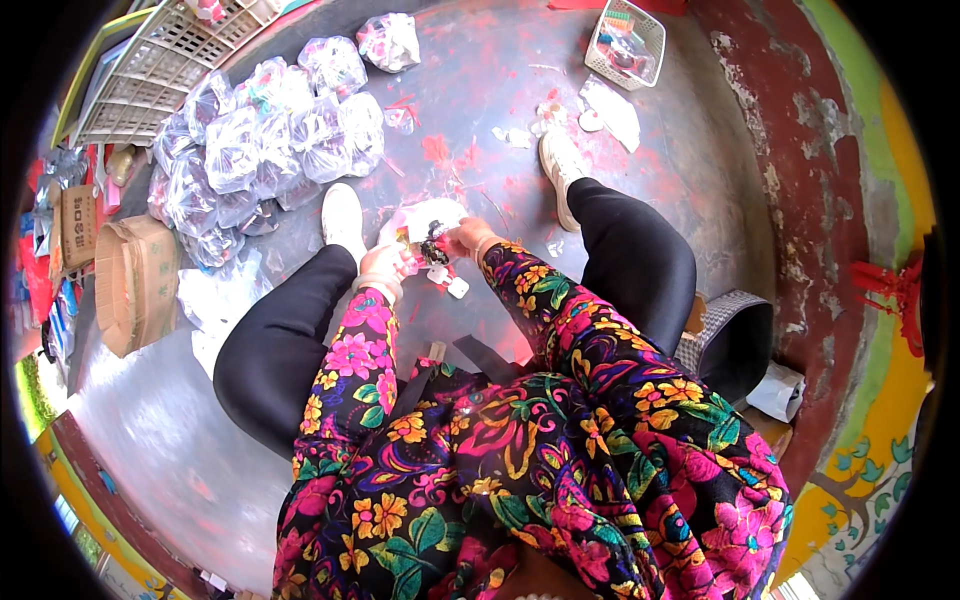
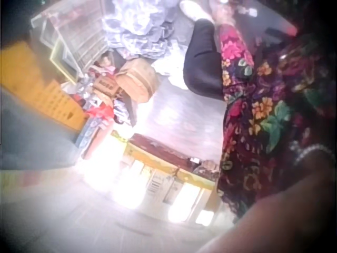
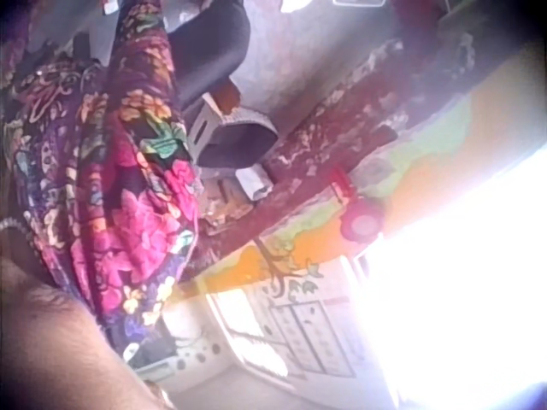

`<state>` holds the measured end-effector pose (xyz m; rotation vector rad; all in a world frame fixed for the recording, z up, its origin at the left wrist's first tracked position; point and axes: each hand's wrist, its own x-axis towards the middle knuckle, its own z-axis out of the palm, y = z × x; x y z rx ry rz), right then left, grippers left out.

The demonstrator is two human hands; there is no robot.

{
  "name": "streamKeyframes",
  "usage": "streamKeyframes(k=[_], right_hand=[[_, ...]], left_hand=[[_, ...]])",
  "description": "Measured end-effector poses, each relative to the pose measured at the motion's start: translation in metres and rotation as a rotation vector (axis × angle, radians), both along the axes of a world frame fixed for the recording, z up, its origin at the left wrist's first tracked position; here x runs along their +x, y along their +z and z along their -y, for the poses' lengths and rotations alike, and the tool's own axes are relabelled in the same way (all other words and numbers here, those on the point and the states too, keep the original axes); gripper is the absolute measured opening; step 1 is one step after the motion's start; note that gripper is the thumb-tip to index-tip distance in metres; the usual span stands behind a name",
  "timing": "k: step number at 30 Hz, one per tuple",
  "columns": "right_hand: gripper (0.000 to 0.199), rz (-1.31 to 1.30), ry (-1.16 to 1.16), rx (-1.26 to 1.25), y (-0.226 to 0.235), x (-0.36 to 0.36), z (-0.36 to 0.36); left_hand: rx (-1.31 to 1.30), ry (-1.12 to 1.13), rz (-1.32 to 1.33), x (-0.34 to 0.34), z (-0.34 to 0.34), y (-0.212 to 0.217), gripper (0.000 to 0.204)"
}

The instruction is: The person sits on the floor and packs small items into clear plastic bags. They pick up items from a cardboard box, place them into bags, and tie the bags shut. The person then places the filled bags into a white plastic basket.

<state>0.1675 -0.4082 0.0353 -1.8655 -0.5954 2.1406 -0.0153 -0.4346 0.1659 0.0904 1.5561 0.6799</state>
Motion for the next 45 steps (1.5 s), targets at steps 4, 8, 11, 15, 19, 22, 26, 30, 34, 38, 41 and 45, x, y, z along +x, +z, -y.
streamKeyframes(k=[4, 8, 11, 15, 19, 22, 26, 30, 34, 38, 41, 45], right_hand=[[0.009, -0.161, -0.04, -0.153, 0.028, -0.013, 0.002], [0.005, 0.038, 0.222, 0.041, -0.03, -0.013, -0.001], [0.013, 0.34, 0.755, 0.3, -0.006, -0.007, -0.007], [0.024, 0.836, 1.23, 0.572, 0.002, 0.014, 0.001], [0.023, 0.709, 0.266, 0.298, 0.085, -0.004, 0.009], [0.024, 0.714, 0.486, 0.295, 0.073, -0.014, 0.01], [0.02, 0.805, 0.741, 0.532, 0.007, -0.003, 0.014], [0.006, 0.268, 0.076, 0.242, 0.007, 0.024, 0.002], [0.016, -0.261, -0.691, 0.078, 0.029, 0.027, 0.006], [0.017, -0.124, -0.57, 0.163, 0.035, 0.028, 0.0], [0.015, 0.169, -0.369, 0.308, 0.036, 0.021, -0.004], [0.013, 0.437, -0.121, 0.459, 0.021, 0.019, -0.003]], left_hand=[[-0.006, -0.013, -0.038, -0.006, 0.01, 0.004, 0.014], [-0.015, -0.035, -0.025, 0.004, 0.001, 0.004, 0.013], [-0.018, 0.001, -0.034, 0.004, 0.001, 0.005, 0.013], [0.018, -0.031, -0.015, 0.004, 0.0, 0.001, 0.012], [-0.014, 0.01, -0.039, 0.002, 0.004, -0.001, 0.012], [-0.01, -0.01, -0.012, 0.004, 0.001, -0.003, 0.012], [-0.009, -0.018, -0.005, 0.005, -0.001, 0.002, 0.012], [-0.001, 0.006, -0.024, 0.005, -0.002, 0.001, 0.012], [0.017, 0.012, -0.022, 0.003, -0.002, -0.005, 0.011], [0.04, -0.015, 0.002, -0.001, -0.002, -0.014, 0.011], [0.042, -0.026, -0.004, -0.003, 0.0, -0.017, 0.011], [0.036, -0.02, -0.015, 0.002, -0.001, -0.006, 0.011]])
